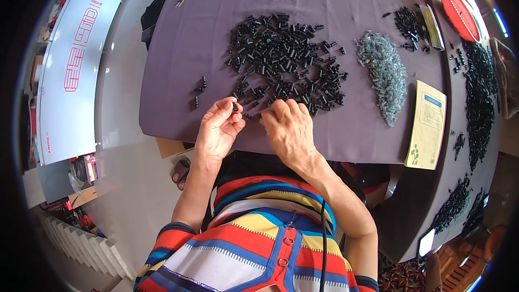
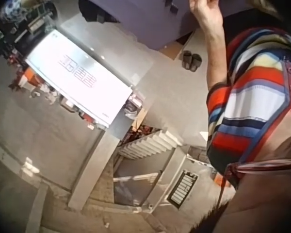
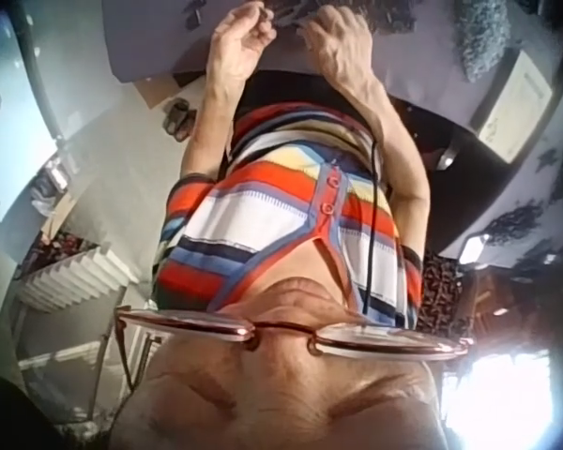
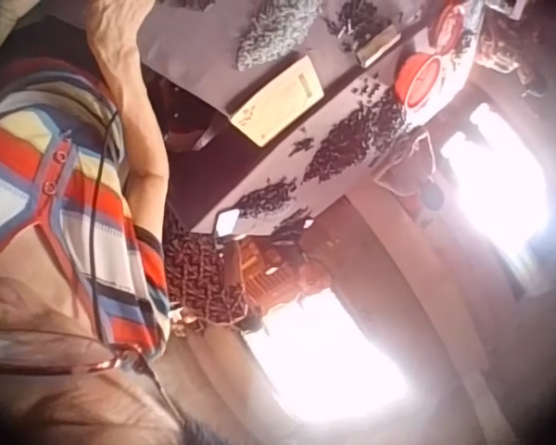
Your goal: Sorting small black plastic parts and inserting them into a cylindrical container for assembly or inspection.
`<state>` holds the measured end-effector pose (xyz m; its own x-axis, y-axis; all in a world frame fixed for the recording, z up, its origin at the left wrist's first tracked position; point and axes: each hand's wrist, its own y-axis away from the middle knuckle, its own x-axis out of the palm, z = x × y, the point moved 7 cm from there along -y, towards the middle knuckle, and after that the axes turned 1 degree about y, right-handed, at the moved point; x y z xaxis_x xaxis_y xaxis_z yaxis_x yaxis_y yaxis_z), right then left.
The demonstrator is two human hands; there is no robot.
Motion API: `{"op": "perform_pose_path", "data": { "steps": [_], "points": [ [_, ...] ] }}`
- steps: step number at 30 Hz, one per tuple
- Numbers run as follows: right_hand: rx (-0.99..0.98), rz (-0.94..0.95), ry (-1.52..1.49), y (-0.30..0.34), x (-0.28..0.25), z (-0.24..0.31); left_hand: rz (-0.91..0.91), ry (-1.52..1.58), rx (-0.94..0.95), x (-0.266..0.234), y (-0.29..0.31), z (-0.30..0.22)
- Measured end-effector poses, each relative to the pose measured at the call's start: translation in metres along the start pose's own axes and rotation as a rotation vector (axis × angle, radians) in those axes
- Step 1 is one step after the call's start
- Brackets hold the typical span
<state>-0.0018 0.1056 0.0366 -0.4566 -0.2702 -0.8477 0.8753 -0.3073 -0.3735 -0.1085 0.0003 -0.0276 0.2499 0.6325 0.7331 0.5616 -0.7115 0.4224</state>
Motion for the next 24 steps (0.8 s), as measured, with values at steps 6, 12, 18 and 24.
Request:
{"op": "perform_pose_path", "data": {
  "steps": [6,12,18,24],
  "points": [
    [0.004,0.041,0.081,-0.002,0.017,0.01,0.002,-0.047,-0.011,-0.001,0.0,0.007],
    [0.079,0.089,-0.025,0.0,0.013,0.003,-0.008,-0.023,-0.028,0.005,-0.003,0.012],
    [0.388,-0.165,-0.581,0.017,-0.023,-0.044,0.029,-0.033,-0.065,0.02,-0.006,0.024],
    [0.867,-0.307,-1.418,0.057,-0.026,-0.112,0.14,-0.055,-0.109,0.043,-0.01,0.044]
  ]
}}
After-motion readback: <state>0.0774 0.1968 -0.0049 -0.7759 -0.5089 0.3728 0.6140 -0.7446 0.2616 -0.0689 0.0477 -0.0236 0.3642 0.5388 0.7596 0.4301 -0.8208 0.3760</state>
